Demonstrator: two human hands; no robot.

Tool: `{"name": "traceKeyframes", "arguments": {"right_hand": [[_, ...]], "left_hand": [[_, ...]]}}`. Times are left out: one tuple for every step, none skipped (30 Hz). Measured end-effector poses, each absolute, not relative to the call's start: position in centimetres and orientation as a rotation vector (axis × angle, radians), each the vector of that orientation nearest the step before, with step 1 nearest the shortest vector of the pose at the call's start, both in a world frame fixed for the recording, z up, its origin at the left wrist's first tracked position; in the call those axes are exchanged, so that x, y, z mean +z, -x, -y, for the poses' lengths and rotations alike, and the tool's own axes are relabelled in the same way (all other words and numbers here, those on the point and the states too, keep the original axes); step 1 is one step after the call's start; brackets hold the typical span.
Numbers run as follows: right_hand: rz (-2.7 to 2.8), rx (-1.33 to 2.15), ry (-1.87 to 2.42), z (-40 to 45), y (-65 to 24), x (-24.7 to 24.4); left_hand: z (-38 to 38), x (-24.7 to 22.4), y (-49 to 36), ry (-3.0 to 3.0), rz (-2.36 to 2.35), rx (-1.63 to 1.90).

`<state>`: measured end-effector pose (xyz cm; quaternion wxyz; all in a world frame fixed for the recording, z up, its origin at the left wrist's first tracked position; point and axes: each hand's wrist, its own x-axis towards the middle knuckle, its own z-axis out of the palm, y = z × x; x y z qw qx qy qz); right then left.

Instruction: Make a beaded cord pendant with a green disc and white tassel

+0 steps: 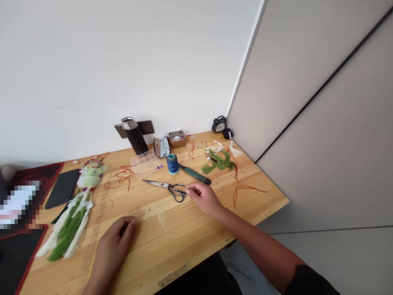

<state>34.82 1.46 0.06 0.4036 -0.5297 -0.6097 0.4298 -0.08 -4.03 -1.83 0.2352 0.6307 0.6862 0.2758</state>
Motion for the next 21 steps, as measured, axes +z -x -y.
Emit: {"name": "traceKeyframes", "arguments": {"right_hand": [[1.509,1.075,1.336,-2.4,-34.6,0.1],[1.486,1.056,1.341,-3.4,-34.3,0.1],[1.464,1.021,1.358,-4.4,-34.1,0.2],[1.462,0.985,1.381,-5.4,-34.0,0.4],[1.471,0.949,1.406,-6.3,-33.8,0.5],[1.496,0.905,1.430,-7.1,-33.6,0.7],[1.523,0.845,1.465,-7.9,-33.4,0.8],[1.558,0.802,1.504,-8.4,-33.1,0.8],[1.590,0.769,1.544,-8.9,-32.8,0.8],[1.613,0.751,1.577,-9.3,-32.4,0.8],[1.626,0.749,1.601,-9.5,-32.0,0.7],[1.623,0.758,1.617,-9.8,-31.5,0.6],[1.608,0.772,1.625,-10.0,-31.1,0.4],[1.586,0.785,1.629,-10.2,-30.7,0.2],[1.563,0.795,1.632,-10.4,-30.4,0.0],[1.541,0.800,1.633,-10.6,-30.1,-0.2],[1.523,0.800,1.629,-10.8,-29.9,-0.4],[1.511,0.800,1.618,-10.9,-29.7,-0.5],[1.504,0.800,1.603,-11.1,-29.6,-0.7],[1.502,0.803,1.585,-11.2,-29.6,-0.8],[1.502,0.810,1.568,-11.3,-29.6,-0.9]], "left_hand": [[4.0,-1.9,0.1,-1.732,-1.884,0.760],[4.1,-1.9,0.0,-1.733,-1.883,0.762],[4.1,-1.9,0.0,-1.735,-1.878,0.763],[4.1,-1.9,0.0,-1.738,-1.872,0.764],[4.1,-1.9,0.0,-1.743,-1.867,0.765],[4.2,-1.9,0.0,-1.749,-1.861,0.768],[4.2,-1.9,0.0,-1.756,-1.858,0.771],[4.2,-2.0,0.0,-1.763,-1.857,0.777],[4.2,-2.0,-0.1,-1.772,-1.856,0.782],[4.2,-2.1,-0.1,-1.781,-1.855,0.788],[4.2,-2.1,-0.1,-1.791,-1.851,0.793],[4.2,-2.2,-0.1,-1.800,-1.846,0.797],[4.2,-2.3,-0.2,-1.807,-1.841,0.801],[4.2,-2.4,-0.2,-1.815,-1.836,0.803],[4.2,-2.4,-0.2,-1.822,-1.830,0.807],[4.2,-2.5,-0.2,-1.829,-1.824,0.810],[4.2,-2.5,-0.2,-1.836,-1.820,0.812],[4.2,-2.5,-0.2,-1.842,-1.817,0.813],[4.2,-2.5,-0.2,-1.847,-1.816,0.811],[4.2,-2.6,-0.2,-1.851,-1.816,0.808],[4.2,-2.6,-0.2,-1.855,-1.817,0.805]]}}
